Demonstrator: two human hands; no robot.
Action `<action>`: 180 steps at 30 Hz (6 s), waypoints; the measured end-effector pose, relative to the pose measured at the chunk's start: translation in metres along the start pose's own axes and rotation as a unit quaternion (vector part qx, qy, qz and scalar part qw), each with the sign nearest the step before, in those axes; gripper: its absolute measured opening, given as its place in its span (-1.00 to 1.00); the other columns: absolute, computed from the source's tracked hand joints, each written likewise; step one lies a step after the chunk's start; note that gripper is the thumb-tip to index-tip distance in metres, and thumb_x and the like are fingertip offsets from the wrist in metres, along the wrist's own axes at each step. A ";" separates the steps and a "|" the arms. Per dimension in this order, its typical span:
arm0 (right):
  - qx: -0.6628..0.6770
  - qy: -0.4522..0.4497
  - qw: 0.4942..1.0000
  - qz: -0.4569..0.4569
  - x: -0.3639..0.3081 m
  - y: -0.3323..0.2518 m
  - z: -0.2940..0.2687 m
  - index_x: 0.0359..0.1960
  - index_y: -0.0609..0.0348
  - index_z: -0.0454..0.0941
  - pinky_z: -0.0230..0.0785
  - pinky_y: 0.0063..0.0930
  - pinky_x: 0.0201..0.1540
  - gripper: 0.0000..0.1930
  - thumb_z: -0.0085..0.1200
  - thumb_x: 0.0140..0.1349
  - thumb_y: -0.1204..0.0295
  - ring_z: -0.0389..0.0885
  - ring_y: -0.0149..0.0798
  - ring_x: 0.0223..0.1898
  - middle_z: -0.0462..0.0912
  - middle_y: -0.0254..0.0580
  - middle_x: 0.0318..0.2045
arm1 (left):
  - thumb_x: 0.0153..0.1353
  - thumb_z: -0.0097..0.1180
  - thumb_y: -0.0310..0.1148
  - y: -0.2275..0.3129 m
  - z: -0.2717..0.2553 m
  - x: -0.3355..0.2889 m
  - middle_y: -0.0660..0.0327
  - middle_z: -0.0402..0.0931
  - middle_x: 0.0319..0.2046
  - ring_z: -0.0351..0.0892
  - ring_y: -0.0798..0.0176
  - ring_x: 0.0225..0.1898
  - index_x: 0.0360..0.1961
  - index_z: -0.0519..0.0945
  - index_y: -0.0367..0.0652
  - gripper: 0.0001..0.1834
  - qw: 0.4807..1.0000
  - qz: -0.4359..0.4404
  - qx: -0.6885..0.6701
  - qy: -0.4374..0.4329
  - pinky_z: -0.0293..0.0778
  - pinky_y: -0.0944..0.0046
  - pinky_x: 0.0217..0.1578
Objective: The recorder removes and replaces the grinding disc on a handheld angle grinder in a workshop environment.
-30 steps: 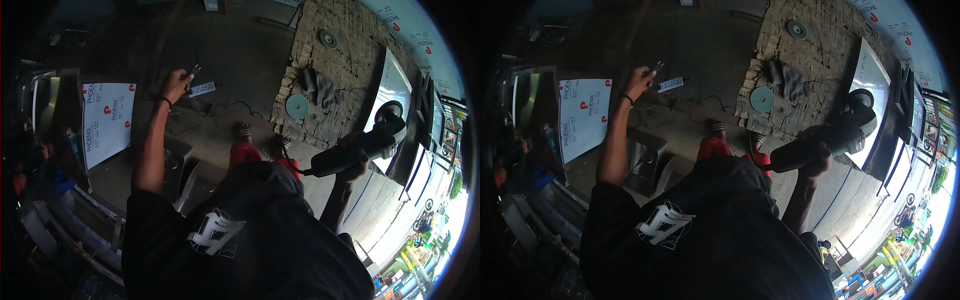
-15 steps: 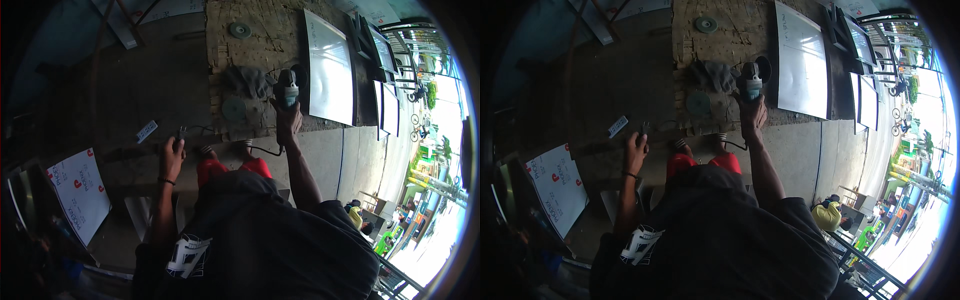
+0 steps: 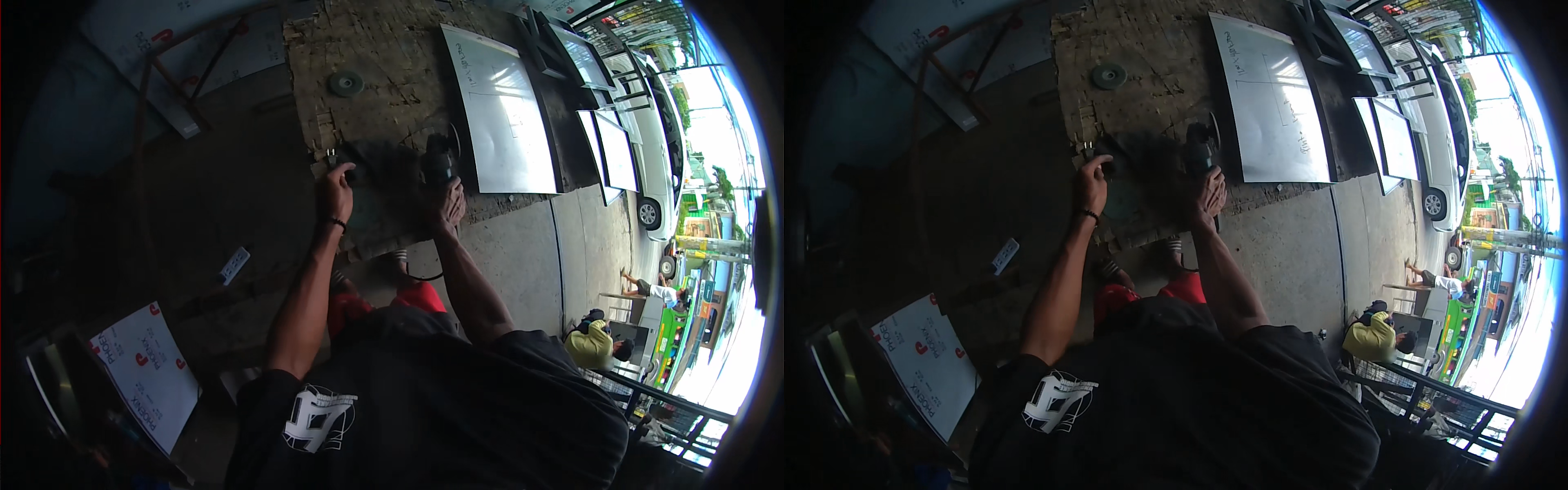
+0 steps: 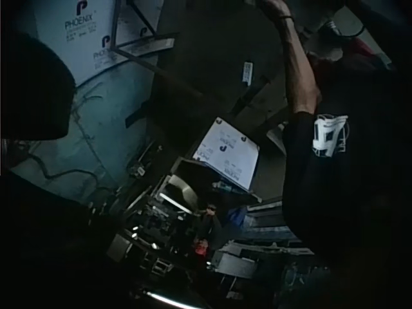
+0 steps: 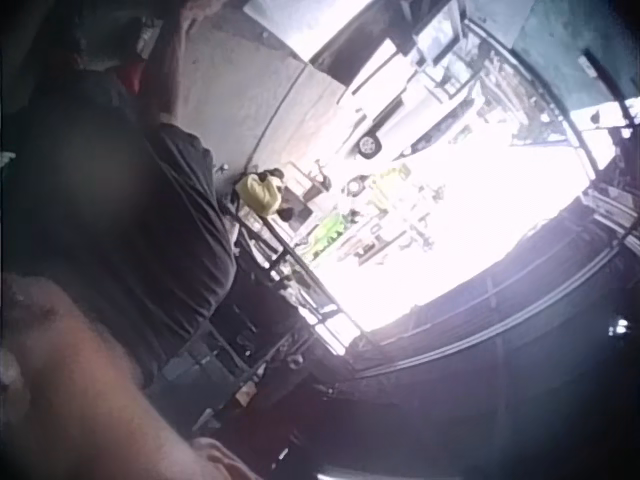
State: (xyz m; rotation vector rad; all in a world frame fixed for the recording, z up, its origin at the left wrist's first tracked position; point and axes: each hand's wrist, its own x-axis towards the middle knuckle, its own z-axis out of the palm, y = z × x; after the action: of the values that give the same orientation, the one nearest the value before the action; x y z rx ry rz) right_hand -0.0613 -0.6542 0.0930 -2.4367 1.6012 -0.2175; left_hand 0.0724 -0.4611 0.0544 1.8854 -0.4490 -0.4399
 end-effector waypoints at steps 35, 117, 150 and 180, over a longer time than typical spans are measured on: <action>0.180 -0.236 0.947 -0.125 0.006 0.035 -0.043 -0.07 0.32 0.25 0.38 0.08 0.02 -0.48 0.22 0.10 0.25 0.51 0.28 -0.01 0.53 0.28 -0.13 | 0.27 0.25 -0.14 0.079 0.002 0.024 -0.04 0.61 -0.25 0.60 -0.15 -0.19 -0.06 0.58 -0.22 -0.62 0.953 -0.039 0.182 0.240 0.49 0.09 -0.22; 0.004 -0.153 0.985 -0.075 -0.005 -0.034 -0.019 -0.05 0.25 0.41 0.41 0.01 0.06 -0.25 0.21 0.06 -0.23 0.61 0.20 0.01 0.63 0.22 -0.11 | 0.20 0.27 -0.16 -0.011 -0.136 -0.130 -0.15 0.29 0.14 0.66 -0.25 -0.28 0.06 0.40 -0.11 -0.51 0.905 0.107 0.400 -0.097 0.65 -0.04 -0.36; 0.046 -0.165 0.979 -0.112 0.000 -0.019 -0.013 0.00 0.27 0.38 0.40 0.03 0.07 -0.24 0.18 0.08 -0.22 0.59 0.22 0.03 0.61 0.21 -0.07 | 0.40 -0.01 -0.47 -0.019 -0.032 -0.144 0.11 0.51 -0.29 0.60 0.07 -0.29 -0.12 0.57 -0.13 -0.87 0.981 -0.001 0.006 0.195 0.49 0.18 -0.31; 0.042 -0.178 0.979 -0.091 0.002 -0.019 -0.009 0.05 0.19 0.37 0.38 0.07 0.10 -0.15 0.19 -0.02 -0.32 0.57 0.24 0.07 0.61 0.23 -0.03 | 0.29 0.15 -0.34 -0.002 -0.039 -0.177 0.12 0.52 -0.38 0.53 0.16 -0.37 -0.32 0.57 -0.26 -0.82 0.988 0.030 0.021 0.151 0.44 0.21 -0.37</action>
State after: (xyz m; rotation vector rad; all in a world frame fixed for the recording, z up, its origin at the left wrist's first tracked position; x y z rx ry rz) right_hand -0.0460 -0.6499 0.1068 -2.3892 1.1976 0.1163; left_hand -0.0604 -0.3400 0.0810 1.9338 -0.3131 -0.1002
